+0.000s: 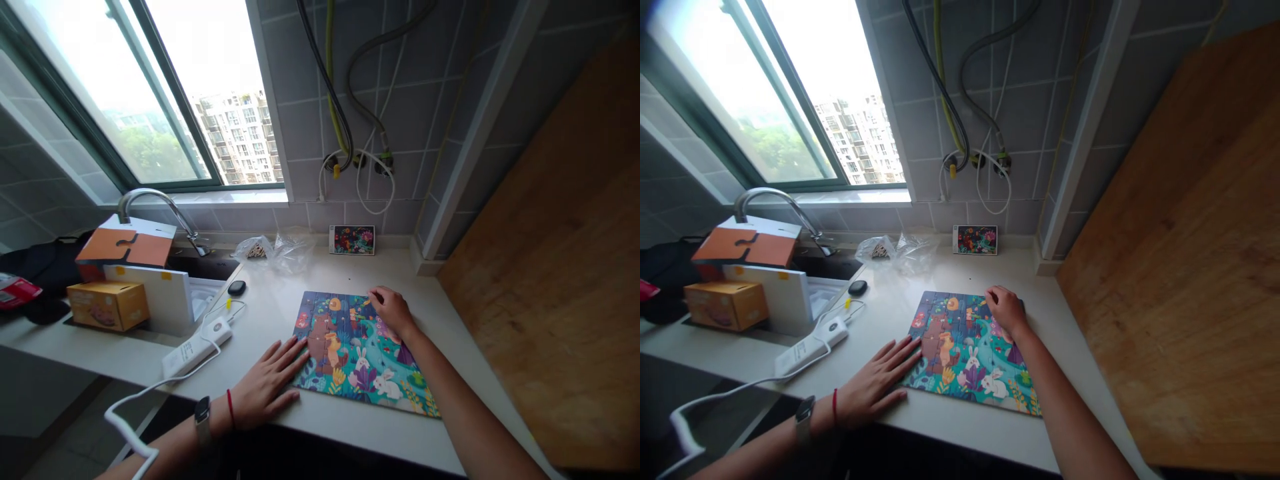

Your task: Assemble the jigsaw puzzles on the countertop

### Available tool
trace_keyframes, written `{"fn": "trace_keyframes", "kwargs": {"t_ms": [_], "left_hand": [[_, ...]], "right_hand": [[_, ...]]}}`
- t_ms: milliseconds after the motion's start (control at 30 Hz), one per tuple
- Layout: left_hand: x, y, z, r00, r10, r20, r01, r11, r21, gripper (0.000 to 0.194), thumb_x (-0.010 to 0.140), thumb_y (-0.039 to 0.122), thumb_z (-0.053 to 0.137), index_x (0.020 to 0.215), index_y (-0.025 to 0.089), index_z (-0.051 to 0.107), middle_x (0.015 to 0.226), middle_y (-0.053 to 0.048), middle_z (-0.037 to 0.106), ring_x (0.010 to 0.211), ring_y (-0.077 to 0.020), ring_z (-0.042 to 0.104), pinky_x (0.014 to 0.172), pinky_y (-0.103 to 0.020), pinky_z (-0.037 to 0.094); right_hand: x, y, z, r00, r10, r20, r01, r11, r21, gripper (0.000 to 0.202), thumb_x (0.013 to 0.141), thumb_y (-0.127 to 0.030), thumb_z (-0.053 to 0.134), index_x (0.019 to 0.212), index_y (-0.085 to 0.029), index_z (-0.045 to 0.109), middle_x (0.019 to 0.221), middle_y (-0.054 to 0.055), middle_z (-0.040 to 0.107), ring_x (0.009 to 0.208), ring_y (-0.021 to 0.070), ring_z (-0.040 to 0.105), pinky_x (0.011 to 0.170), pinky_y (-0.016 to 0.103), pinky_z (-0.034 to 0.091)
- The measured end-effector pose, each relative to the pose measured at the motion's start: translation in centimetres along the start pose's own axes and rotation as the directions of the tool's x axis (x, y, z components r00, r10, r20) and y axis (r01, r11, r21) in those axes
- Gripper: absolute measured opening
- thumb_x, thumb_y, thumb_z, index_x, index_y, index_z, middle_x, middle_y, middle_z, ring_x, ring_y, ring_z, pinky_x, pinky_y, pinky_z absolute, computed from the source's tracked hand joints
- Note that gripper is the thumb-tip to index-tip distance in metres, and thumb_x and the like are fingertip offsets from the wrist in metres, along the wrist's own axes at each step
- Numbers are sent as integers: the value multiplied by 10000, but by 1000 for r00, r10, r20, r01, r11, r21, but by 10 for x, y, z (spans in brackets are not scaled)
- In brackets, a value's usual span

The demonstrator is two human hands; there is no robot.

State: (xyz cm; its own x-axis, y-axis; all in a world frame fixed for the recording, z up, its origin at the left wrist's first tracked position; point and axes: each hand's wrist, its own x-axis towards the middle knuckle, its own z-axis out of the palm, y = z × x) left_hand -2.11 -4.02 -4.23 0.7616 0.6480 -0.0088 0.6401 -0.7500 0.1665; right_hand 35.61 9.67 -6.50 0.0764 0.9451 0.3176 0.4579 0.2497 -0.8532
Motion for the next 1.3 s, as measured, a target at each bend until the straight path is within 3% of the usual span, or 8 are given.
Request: {"fn": "trace_keyframes", "kwargs": {"t_ms": [100, 200, 333, 467, 667, 900, 1300], "left_hand": [[-23, -2, 4, 997, -53, -58, 52, 999, -16, 696, 1102, 481, 446, 1705, 344, 126, 1747, -34, 205, 1592, -322, 289, 1284, -515, 314], [-35, -5, 12, 974, -155, -168, 143, 986, -84, 714, 1065, 509, 532, 1689, 331, 233, 1704, -58, 342, 1573, -336, 338, 1255, -540, 372], [-36, -8, 22, 918, -293, -268, 242, 948, -206, 598, 1001, 541, 643, 1543, 311, 538, 1560, -79, 569, 1520, -377, 428, 1214, -627, 406], [-33, -8, 24, 893, -339, -297, 256, 924, -284, 401, 967, 491, 712, 1313, 288, 736, 1470, -92, 654, 1433, -383, 534, 1193, -642, 420], [-31, -7, 24, 874, -318, -368, 204, 926, -317, 217, 980, 445, 709, 1129, 331, 818, 1397, -56, 708, 1368, -339, 587, 1160, -567, 465], [-31, -9, 26, 869, -272, -413, 165, 947, -277, 207, 994, 459, 686, 1085, 352, 839, 1360, -26, 730, 1341, -300, 599, 1118, -459, 509], [-30, -5, 23, 862, -277, -425, 162, 944, -287, 170, 992, 423, 688, 1043, 363, 839, 1342, -10, 736, 1305, -288, 627, 1092, -452, 533]], "right_hand": [[-1, -4, 3, 999, -39, -5, 39, 999, -14, 179, 788, -392, 660, 710, -256, 746, 815, 51, 785, 801, 239, 703, 791, 320, 511], [1, -1, 1, 998, -38, -51, 38, 999, -3, 239, 790, -457, 658, 744, -249, 766, 816, 57, 794, 801, 248, 720, 780, 328, 524], [9, 14, -14, 970, 43, -240, -40, 999, 19, 357, 802, -536, 628, 823, -204, 760, 765, 92, 780, 751, 263, 717, 741, 353, 539], [19, 32, -29, 911, 154, -383, -122, 987, 105, 400, 763, -582, 628, 791, -191, 704, 645, 76, 717, 664, 258, 700, 676, 363, 561], [21, 41, -28, 890, 253, -380, -173, 957, 232, 349, 724, -539, 691, 783, -195, 696, 591, 34, 686, 548, 227, 682, 540, 323, 559], [22, 49, -29, 882, 311, -355, -210, 932, 295, 275, 728, -467, 675, 787, -198, 678, 594, 18, 696, 556, 226, 704, 559, 321, 592], [20, 54, -37, 852, 344, -395, -228, 923, 310, 297, 744, -480, 603, 867, -210, 618, 606, -25, 647, 596, 213, 714, 571, 320, 603]]}}
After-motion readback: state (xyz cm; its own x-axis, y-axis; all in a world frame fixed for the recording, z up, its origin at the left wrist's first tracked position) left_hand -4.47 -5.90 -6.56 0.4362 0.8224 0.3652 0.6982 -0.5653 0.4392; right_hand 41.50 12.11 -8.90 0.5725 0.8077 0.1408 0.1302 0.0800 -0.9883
